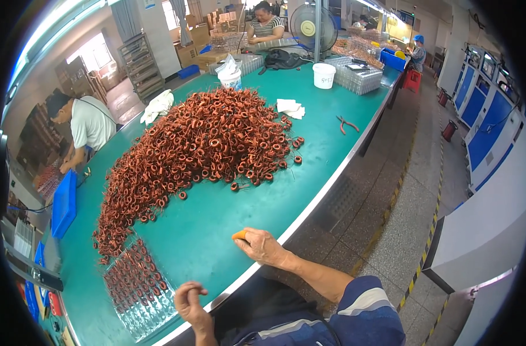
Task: Manually assembling copper-wire inductors into a plastic sorting tray and trimming excess wires.
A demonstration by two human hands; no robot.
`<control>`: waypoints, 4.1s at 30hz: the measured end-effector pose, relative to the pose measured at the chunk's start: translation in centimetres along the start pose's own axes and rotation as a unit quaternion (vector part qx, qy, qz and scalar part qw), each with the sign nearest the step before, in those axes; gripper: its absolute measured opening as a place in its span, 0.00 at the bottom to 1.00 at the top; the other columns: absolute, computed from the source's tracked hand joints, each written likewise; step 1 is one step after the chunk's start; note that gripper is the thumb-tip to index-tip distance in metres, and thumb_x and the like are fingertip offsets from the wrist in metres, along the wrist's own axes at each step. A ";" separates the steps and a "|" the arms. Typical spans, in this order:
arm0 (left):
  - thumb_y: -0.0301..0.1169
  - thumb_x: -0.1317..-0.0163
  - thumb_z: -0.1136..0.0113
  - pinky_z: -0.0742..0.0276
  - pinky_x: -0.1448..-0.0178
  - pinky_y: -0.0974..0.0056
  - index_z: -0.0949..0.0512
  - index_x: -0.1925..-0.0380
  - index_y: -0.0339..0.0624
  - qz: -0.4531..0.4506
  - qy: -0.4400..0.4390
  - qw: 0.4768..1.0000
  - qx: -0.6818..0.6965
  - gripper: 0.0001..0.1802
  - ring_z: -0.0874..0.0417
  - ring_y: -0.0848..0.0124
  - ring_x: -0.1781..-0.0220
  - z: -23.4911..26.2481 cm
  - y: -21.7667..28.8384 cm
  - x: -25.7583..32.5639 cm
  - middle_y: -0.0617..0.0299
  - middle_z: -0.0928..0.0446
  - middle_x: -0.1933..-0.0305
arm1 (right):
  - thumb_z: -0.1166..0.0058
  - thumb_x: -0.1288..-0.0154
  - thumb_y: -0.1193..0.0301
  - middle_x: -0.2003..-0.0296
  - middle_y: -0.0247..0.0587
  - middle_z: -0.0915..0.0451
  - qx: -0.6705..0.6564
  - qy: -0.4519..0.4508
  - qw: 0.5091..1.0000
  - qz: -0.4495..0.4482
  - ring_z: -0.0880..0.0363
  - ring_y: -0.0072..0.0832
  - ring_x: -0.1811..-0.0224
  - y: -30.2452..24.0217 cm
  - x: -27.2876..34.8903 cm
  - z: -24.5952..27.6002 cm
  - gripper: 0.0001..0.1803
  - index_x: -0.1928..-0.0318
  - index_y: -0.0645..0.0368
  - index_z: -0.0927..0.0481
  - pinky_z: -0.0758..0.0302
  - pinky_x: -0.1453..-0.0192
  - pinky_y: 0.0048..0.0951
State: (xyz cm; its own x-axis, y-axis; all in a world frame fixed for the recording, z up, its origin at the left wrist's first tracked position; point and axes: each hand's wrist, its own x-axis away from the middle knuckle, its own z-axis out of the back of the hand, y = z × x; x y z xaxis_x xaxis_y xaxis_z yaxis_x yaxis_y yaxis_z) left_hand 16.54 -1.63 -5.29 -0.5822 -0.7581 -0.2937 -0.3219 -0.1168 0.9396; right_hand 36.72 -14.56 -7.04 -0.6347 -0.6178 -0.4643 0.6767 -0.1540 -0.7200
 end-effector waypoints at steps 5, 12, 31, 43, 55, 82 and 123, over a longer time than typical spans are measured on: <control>0.22 0.32 0.53 0.28 0.63 0.71 0.26 0.64 0.37 -0.061 0.122 0.975 -0.175 0.05 0.27 0.77 0.70 8.8 1.6 -0.4 0.58 0.25 0.62 | 0.45 0.36 0.71 0.70 0.47 0.23 0.002 -0.032 0.999 -0.025 0.22 0.42 0.71 -0.8 0.5 0.0 0.08 0.61 0.63 0.19 0.25 0.66 0.37; 0.20 0.34 0.50 0.35 0.62 0.70 0.30 0.68 0.34 -0.053 0.244 0.908 -0.335 0.03 0.34 0.76 0.67 17.0 3.2 0.2 0.64 0.35 0.67 | 0.45 0.35 0.70 0.70 0.49 0.21 0.081 -0.021 0.991 0.105 0.21 0.40 0.72 -0.1 -0.7 -1.2 0.08 0.61 0.62 0.18 0.25 0.68 0.37; 0.26 0.41 0.40 0.28 0.60 0.64 0.20 0.67 0.33 -0.022 0.132 0.863 -0.487 0.06 0.22 0.64 0.66 20.2 2.5 -5.6 0.54 0.22 0.68 | 0.47 0.33 0.74 0.78 0.27 0.29 0.056 -0.029 0.992 -0.106 0.38 0.15 0.78 -1.5 -1.0 -0.1 0.08 0.58 0.61 0.16 0.41 0.76 0.22; 0.24 0.38 0.45 0.30 0.56 0.64 0.25 0.66 0.30 -0.016 0.115 0.855 -0.505 0.06 0.27 0.65 0.65 21.3 1.1 -3.5 0.56 0.26 0.69 | 0.38 0.43 0.63 0.41 0.57 0.35 0.403 0.102 0.902 0.115 0.36 0.50 0.38 8.1 -16.1 5.4 0.25 0.50 0.68 0.25 0.35 0.37 0.47; 0.27 0.36 0.46 0.30 0.50 0.65 0.24 0.62 0.30 0.012 0.120 0.840 -0.529 0.09 0.25 0.67 0.59 23.7 0.5 -4.0 0.57 0.23 0.64 | 0.40 0.44 0.62 0.59 0.41 0.27 0.383 -0.001 0.900 0.208 0.29 0.35 0.50 10.0 -14.4 2.5 0.17 0.59 0.61 0.22 0.36 0.40 0.40; 0.20 0.39 0.46 0.28 0.61 0.68 0.25 0.65 0.33 0.025 -0.053 0.973 -0.225 0.03 0.24 0.68 0.66 -0.4 -2.8 0.3 0.55 0.25 0.66 | 0.45 0.36 0.72 0.71 0.44 0.15 0.026 0.193 0.981 0.010 0.19 0.22 0.74 9.7 -15.5 6.6 0.12 0.54 0.62 0.17 0.24 0.70 0.27; 0.36 0.29 0.49 0.23 0.69 0.71 0.30 0.60 0.35 0.096 -0.006 0.995 -0.015 0.12 0.19 0.73 0.71 -5.2 -4.7 -5.9 0.58 0.22 0.69 | 0.42 0.36 0.70 0.73 0.39 0.19 -0.207 -0.153 0.964 -0.073 0.22 0.24 0.74 -2.1 -7.0 -3.8 0.23 0.44 0.68 0.28 0.23 0.67 0.26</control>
State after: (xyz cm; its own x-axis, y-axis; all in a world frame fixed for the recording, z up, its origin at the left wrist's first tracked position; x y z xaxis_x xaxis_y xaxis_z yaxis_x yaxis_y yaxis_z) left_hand 25.42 0.03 -7.08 -0.6391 -0.7611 -0.1108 -0.1823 0.0100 0.9832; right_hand 38.31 -6.93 -4.20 -0.5294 -0.8207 -0.2149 0.3420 0.0253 -0.9393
